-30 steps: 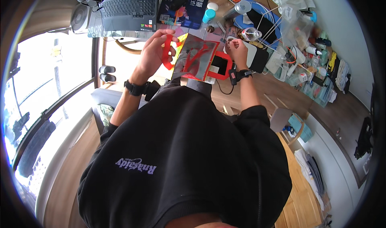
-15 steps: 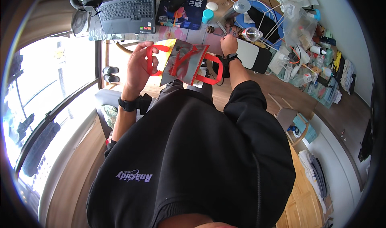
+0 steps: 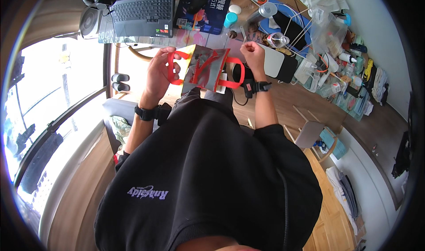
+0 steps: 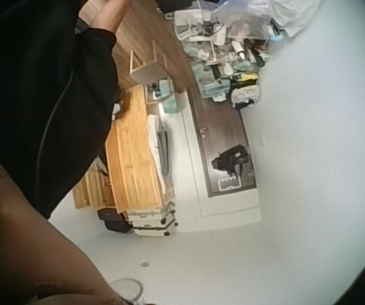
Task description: The person gathers several small items from a cluttered desk, including a laptop, a small bottle, a red plastic frame, a black pouch, a yellow cloth, and a plastic bag. They place these items into a red and yellow tote bag, then set the bag on the floor. The person then picks up a small tube and applies its contents to their hand.
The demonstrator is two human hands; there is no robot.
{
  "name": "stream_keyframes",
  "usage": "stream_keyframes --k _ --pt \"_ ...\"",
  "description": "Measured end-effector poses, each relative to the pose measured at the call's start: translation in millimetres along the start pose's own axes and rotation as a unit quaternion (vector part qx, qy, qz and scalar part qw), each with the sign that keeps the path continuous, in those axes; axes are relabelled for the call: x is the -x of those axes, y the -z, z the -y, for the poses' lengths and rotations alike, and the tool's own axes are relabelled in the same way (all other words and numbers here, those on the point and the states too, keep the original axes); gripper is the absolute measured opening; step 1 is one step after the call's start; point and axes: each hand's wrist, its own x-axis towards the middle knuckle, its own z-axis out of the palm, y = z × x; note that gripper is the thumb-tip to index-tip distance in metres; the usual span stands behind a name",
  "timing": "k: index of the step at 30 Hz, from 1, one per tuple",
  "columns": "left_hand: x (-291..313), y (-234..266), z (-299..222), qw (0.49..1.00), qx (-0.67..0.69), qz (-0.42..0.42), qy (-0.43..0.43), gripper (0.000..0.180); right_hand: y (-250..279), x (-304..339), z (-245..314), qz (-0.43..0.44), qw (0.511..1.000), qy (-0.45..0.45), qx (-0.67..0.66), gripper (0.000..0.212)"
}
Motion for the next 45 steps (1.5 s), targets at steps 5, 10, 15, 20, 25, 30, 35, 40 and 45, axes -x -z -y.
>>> stream_keyframes --k 5,10,15,20,25,30,35,40,45 --pt "2.3 3.3 3.2 0.999 0.02 -0.022 0.011 0.031 4.4 33.7 54.1 0.342 0.934 0.102 0.008 0.016" --pt "14.0 15.6 4.0 0.999 0.026 -0.042 0.006 0.03 -18.7 8.3 3.3 0.005 0.989 0.007 -0.151 0.016" --pt "26.3 29.6 7.2 0.998 0.014 -0.067 0.005 0.029 -62.2 -35.4 -83.4 0.084 0.933 0.183 0.299 0.043" --pt "30.3 41.2 11.4 0.996 0.024 -0.079 0.014 0.027 -80.9 -34.5 -90.0 0.085 0.915 0.185 0.349 0.035" --pt "23.3 52.3 15.1 0.998 0.025 -0.051 0.024 0.027 -59.8 -6.4 -26.2 -0.057 0.965 0.213 0.14 0.022" --pt "16.1 58.2 18.1 0.999 0.002 -0.019 0.033 0.027 -58.4 48.1 41.2 0.123 0.94 0.31 0.075 0.02" --pt "10.5 54.5 23.9 0.998 -0.009 0.015 0.059 0.028 -44.2 103.0 34.0 0.152 0.972 0.161 0.077 0.019" --pt "9.2 46.7 26.1 0.997 -0.007 0.017 0.075 0.03 51.6 109.4 -79.9 -0.22 0.974 0.047 -0.019 0.03" --pt "13.5 24.3 33.6 0.996 -0.025 -0.018 0.087 0.026 128.1 80.2 -202.4 -0.35 0.764 -0.39 -0.377 0.049"
